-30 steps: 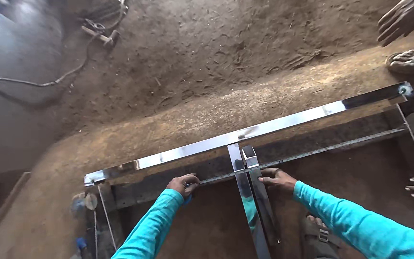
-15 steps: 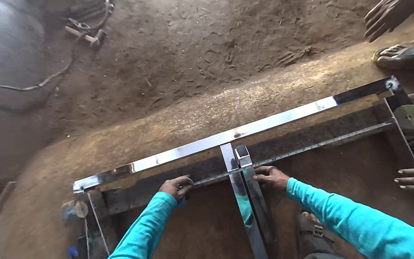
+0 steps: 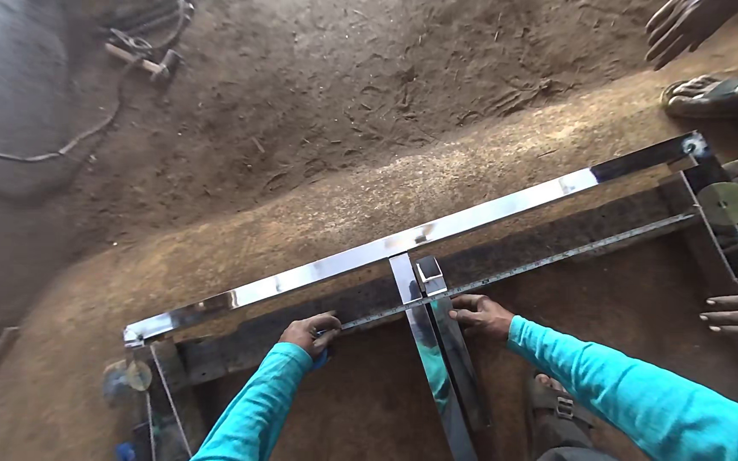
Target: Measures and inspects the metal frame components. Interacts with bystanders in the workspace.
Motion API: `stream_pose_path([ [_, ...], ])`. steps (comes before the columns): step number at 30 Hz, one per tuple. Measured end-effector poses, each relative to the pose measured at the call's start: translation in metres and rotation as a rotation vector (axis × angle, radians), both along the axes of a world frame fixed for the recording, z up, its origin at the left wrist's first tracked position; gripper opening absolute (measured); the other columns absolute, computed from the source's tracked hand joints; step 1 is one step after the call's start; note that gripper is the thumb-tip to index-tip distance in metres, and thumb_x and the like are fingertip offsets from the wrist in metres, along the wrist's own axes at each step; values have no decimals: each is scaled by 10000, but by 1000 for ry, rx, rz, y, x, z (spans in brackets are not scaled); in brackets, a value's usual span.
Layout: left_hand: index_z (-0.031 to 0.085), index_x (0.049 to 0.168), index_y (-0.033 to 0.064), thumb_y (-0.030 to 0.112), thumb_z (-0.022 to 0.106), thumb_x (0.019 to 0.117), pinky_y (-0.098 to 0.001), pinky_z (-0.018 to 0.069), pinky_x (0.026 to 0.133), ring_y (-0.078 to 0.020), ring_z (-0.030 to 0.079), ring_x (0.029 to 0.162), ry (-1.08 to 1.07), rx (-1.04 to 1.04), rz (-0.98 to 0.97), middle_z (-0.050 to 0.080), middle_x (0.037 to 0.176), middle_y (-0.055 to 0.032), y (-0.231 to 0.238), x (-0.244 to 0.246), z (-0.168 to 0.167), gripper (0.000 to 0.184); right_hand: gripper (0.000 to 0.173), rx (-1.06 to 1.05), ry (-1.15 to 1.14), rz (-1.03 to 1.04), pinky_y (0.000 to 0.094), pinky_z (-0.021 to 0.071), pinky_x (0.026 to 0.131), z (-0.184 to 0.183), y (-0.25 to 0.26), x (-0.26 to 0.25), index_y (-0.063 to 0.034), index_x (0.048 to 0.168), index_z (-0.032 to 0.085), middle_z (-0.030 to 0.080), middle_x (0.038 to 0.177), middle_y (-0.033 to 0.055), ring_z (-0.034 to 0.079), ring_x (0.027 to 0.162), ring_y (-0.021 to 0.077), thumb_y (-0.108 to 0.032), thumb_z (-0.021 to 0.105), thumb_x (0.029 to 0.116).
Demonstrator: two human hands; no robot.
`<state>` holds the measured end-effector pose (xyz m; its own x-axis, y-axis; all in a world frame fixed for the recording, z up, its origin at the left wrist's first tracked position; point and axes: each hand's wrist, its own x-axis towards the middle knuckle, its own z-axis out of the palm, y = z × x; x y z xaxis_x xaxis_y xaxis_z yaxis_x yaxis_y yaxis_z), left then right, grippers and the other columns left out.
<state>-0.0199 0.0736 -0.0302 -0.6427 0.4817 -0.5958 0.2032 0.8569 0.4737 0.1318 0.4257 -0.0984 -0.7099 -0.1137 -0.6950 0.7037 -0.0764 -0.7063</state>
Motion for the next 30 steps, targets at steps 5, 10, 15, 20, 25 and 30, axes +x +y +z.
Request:
stream_pose_path([
  [5,766,1099,56,114,660,1000,-541,458,1095,-289,641,1259,4,-2,3,683,1334,-120,0,0,1,156,312,-5,-4,-10,397,580,798,1,-1,1,-23,1285,607,688,1119,133,682,933,212,-181,637,1017],
  [10,760,1122,47,97,648,1006,-534,452,1098,-302,635,1265,-16,-31,3,673,1348,-127,6,0,8,169,294,-26,30,-8,367,574,762,-3,1,1,-18,1263,613,696,1065,117,675,879,180,-170,637,1013],
  [15,761,1122,51,112,651,1006,-546,453,1092,-306,639,1259,-10,-24,-8,673,1350,-127,3,0,5,171,284,-39,38,-4,354,581,759,-4,2,1,-17,1261,610,695,1055,113,679,867,172,-157,626,1014],
  [20,760,1120,56,134,645,1011,-536,456,1093,-292,643,1253,-15,-30,-12,678,1342,-118,0,-1,-1,176,289,-45,45,-12,355,587,775,-4,2,1,-10,1258,614,698,1059,114,685,872,173,-159,635,1011],
  [25,748,1151,59,142,626,1021,-511,461,1093,-290,642,1253,-27,-40,-35,672,1347,-132,1,-2,2,197,315,40,14,109,349,570,781,6,11,-7,-18,1268,627,697,1094,118,673,887,168,-184,660,1003],
  [30,743,1165,45,146,629,992,-515,465,1106,-306,639,1255,-14,-8,-63,681,1321,-152,-9,0,-10,231,323,71,14,15,352,575,790,11,47,15,-2,1262,614,712,1055,99,683,858,171,-227,589,1031],
])
